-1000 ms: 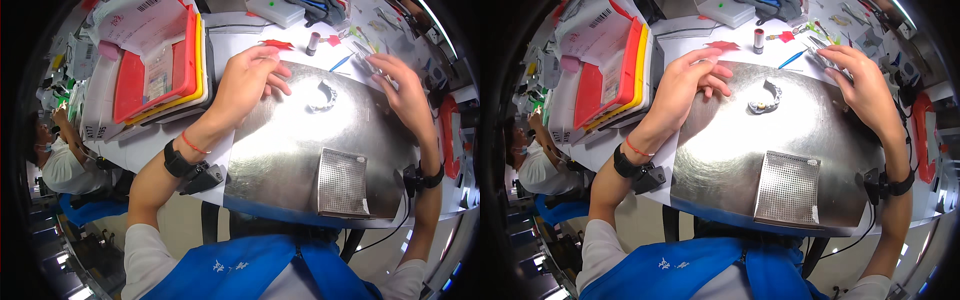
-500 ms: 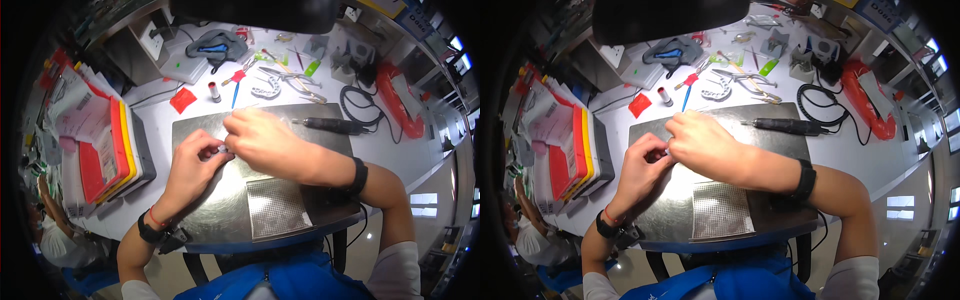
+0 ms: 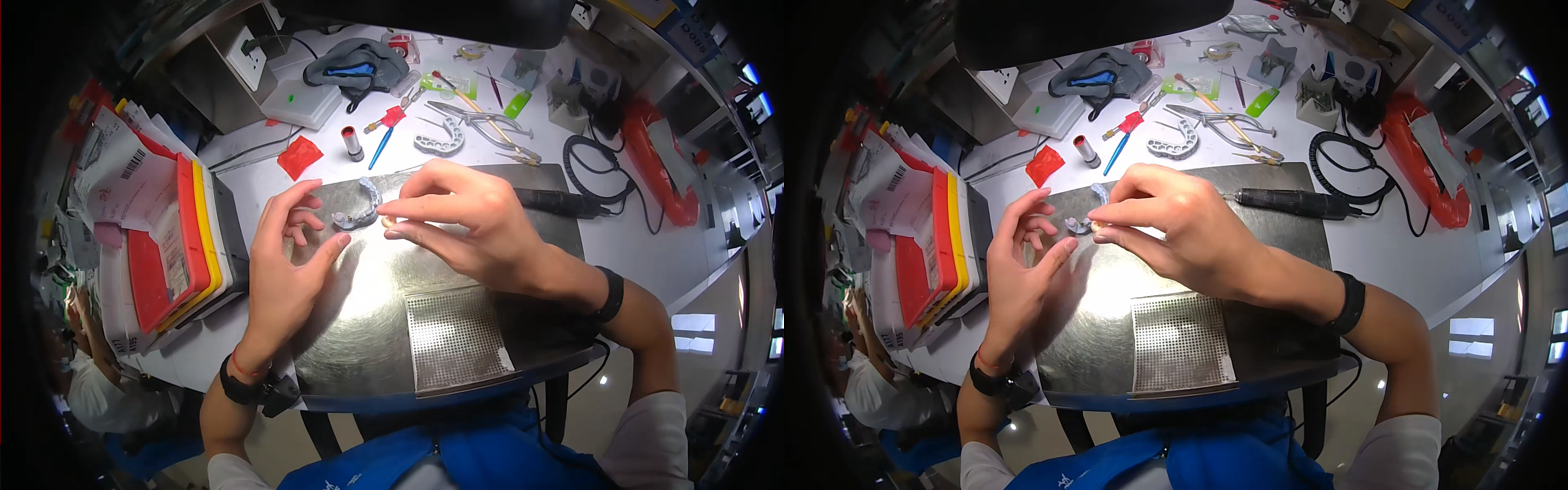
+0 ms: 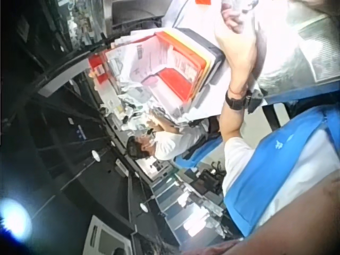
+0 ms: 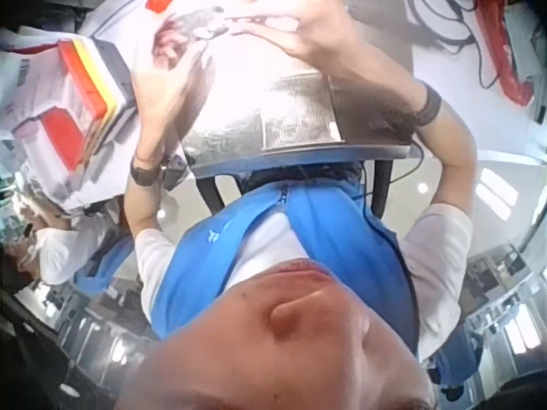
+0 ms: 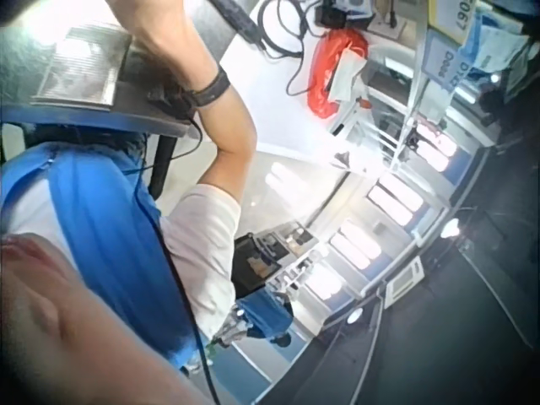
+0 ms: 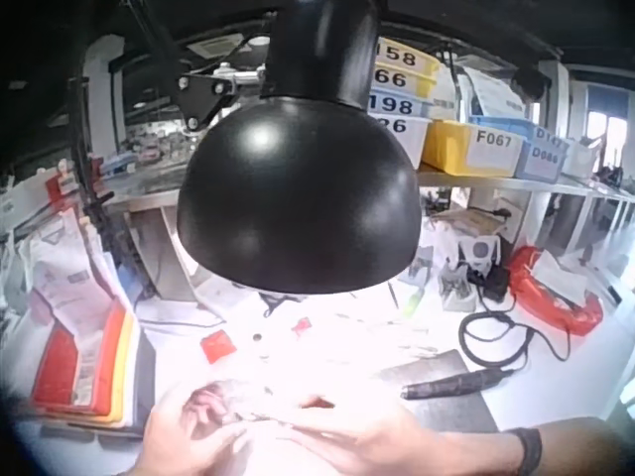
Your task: The recorder is polishing and refining a dental mold or crown using a precision rotary tool at a dental laboratory workbench.
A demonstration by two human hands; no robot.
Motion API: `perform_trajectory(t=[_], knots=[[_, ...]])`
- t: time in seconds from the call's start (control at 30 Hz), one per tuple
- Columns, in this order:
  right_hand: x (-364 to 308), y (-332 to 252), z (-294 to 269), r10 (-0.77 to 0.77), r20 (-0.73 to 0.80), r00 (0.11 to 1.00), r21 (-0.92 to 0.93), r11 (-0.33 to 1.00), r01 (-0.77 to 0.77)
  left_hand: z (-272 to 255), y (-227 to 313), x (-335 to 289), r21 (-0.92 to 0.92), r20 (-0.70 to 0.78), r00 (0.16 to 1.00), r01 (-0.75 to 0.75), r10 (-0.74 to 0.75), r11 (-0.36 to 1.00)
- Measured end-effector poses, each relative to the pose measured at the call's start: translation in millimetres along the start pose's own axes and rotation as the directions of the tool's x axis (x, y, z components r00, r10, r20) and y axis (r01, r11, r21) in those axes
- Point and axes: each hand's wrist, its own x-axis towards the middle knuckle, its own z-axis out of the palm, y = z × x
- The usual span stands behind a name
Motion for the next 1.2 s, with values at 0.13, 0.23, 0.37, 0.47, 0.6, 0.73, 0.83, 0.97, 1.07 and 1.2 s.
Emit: perform_trajectory(t=[0.13, 0.23, 0.37, 0.47, 0.6, 0.73, 0.83, 0.97, 1.07, 1.2], knots=[[-3.6, -14.2, 0.0, -0.127, -0.055, 0.990, -0.125, 0.985, 0.119, -1.5, 21.5, -7.7, -0.691, 0.381, 0.907, 0.408, -0.180, 0.597], [-13.9, -5.5, 1.3, -0.178, -0.180, 0.967, -0.164, 0.975, 0.149, 23.0, 28.5, 1.6, -0.706, 0.525, 0.842, 0.514, -0.126, 0.487], [-24.9, -5.8, -21.1, -0.105, -0.126, 0.987, -0.298, 0.952, 0.063, 44.4, 19.8, 8.1, -0.776, 0.478, 0.870, 0.482, -0.119, 0.407], [-45.4, -21.8, -60.5, 0.334, -0.031, 0.942, -0.465, 0.830, -0.309, 40.2, 5.8, -2.1, -0.722, 0.515, 0.838, 0.536, -0.178, 0.436], [-92.0, -12.9, -91.0, 0.496, -0.290, 0.818, -0.537, 0.624, -0.568, 52.2, 4.5, -6.9, -0.692, 0.598, 0.795, 0.575, -0.100, 0.437], [-107.0, -18.9, -98.8, 0.705, -0.329, 0.628, -0.420, 0.486, -0.767, 46.1, 0.7, -13.3, -0.721, 0.599, 0.799, 0.569, -0.058, 0.394], [-125.9, -21.6, -109.7, 0.733, -0.422, 0.533, -0.190, 0.504, -0.843, 46.7, -2.1, -13.9, -0.732, 0.597, 0.802, 0.556, -0.021, 0.394], [-115.7, -20.8, -131.2, 0.878, -0.387, 0.282, -0.003, 0.305, -0.952, 50.2, 0.2, -15.1, -0.712, 0.630, 0.774, 0.543, 0.065, 0.445], [-88.7, -7.5, -120.8, 0.955, -0.251, 0.159, -0.156, 0.123, -0.980, 45.1, 0.6, -16.4, -0.697, 0.649, 0.761, 0.590, 0.008, 0.408], [-77.7, 4.5, -102.8, 0.964, -0.189, 0.184, 0.206, 0.222, -0.953, 45.2, -11.3, -13.5, -0.708, 0.693, 0.717, 0.657, 0.073, 0.258]])
